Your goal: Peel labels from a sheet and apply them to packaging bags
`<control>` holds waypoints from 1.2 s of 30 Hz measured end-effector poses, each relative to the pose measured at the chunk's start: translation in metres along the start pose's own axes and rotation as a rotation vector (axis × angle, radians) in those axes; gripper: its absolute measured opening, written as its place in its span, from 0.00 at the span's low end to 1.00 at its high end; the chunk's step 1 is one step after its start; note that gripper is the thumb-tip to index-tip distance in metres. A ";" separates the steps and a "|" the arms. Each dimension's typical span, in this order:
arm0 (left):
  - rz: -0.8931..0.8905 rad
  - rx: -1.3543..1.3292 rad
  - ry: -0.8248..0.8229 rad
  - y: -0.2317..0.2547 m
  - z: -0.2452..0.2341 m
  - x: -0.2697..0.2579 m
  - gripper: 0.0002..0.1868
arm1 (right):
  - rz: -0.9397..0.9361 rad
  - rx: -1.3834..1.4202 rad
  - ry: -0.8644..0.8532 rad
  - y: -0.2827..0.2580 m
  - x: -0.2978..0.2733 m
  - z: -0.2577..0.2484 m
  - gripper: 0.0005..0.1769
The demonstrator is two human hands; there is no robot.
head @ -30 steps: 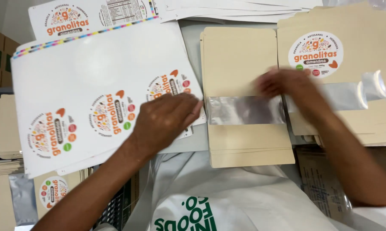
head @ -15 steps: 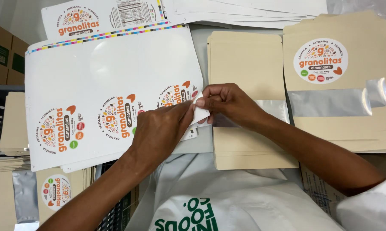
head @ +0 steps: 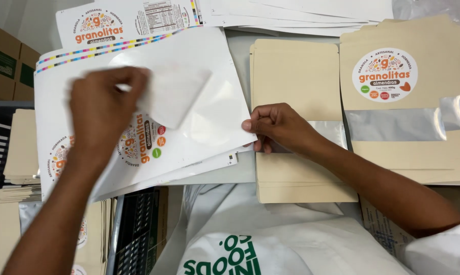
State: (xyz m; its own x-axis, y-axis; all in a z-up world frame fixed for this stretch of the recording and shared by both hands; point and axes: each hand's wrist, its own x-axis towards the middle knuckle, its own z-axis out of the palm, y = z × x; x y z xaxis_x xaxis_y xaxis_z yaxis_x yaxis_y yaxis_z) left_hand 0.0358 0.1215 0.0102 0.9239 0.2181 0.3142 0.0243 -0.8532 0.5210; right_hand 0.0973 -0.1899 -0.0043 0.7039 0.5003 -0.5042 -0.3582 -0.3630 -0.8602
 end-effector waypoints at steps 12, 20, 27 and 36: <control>0.846 -0.208 0.202 0.091 0.029 -0.017 0.22 | -0.230 0.204 0.096 -0.037 -0.017 -0.050 0.50; 0.133 -0.076 -0.316 0.117 0.058 0.003 0.53 | -0.593 -0.087 0.564 0.005 -0.032 -0.089 0.13; 0.111 -0.306 -0.272 0.121 0.131 0.012 0.18 | -0.570 -0.570 0.631 0.062 -0.009 -0.121 0.22; 0.461 0.143 0.023 0.114 0.202 0.047 0.09 | -0.533 -1.418 0.835 0.051 0.034 -0.138 0.21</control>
State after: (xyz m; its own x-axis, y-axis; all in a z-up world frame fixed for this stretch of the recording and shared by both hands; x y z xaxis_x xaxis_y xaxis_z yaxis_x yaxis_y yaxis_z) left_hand 0.1585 -0.0612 -0.0758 0.8422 -0.1895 0.5047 -0.3322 -0.9197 0.2091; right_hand 0.1878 -0.2997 -0.0546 0.8223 0.4426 0.3577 0.4539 -0.8892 0.0568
